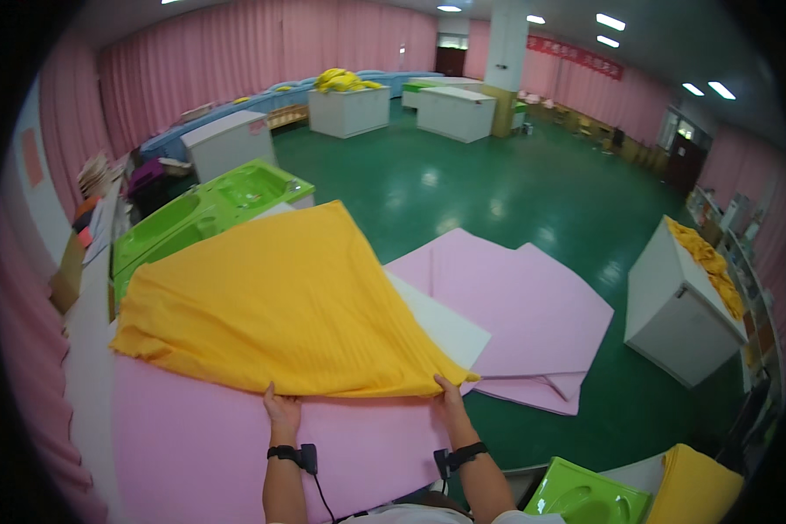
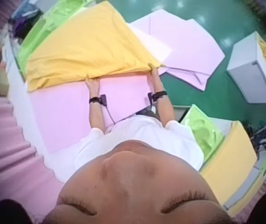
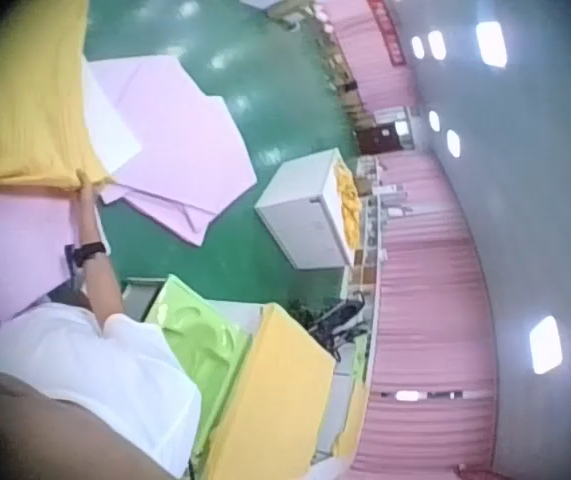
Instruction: The recorder is tidying up a room by spreading a yellow cloth over a table and picking up pink foam squares.
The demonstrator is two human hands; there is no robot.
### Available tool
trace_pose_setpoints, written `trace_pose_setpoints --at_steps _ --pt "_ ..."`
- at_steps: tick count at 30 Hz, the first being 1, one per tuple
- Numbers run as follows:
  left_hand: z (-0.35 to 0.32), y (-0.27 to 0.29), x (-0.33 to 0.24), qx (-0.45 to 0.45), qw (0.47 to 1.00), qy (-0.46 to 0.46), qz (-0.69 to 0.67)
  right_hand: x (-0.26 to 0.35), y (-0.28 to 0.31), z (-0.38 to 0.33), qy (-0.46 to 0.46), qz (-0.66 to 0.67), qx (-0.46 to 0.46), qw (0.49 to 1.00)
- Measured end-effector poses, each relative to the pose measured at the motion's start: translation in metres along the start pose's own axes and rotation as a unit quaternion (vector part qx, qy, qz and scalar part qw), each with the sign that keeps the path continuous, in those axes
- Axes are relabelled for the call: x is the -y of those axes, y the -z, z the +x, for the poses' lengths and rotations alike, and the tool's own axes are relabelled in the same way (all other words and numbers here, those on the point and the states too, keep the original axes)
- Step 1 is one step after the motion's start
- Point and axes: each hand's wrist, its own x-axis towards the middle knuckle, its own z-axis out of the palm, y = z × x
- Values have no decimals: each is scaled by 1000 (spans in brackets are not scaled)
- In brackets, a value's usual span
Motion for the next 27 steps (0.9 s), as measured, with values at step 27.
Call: trace_pose_setpoints --at_steps 27 --pt "-125 43 -6 -58 995 -77 13 56 93 -128 -81 -143 -183 969"
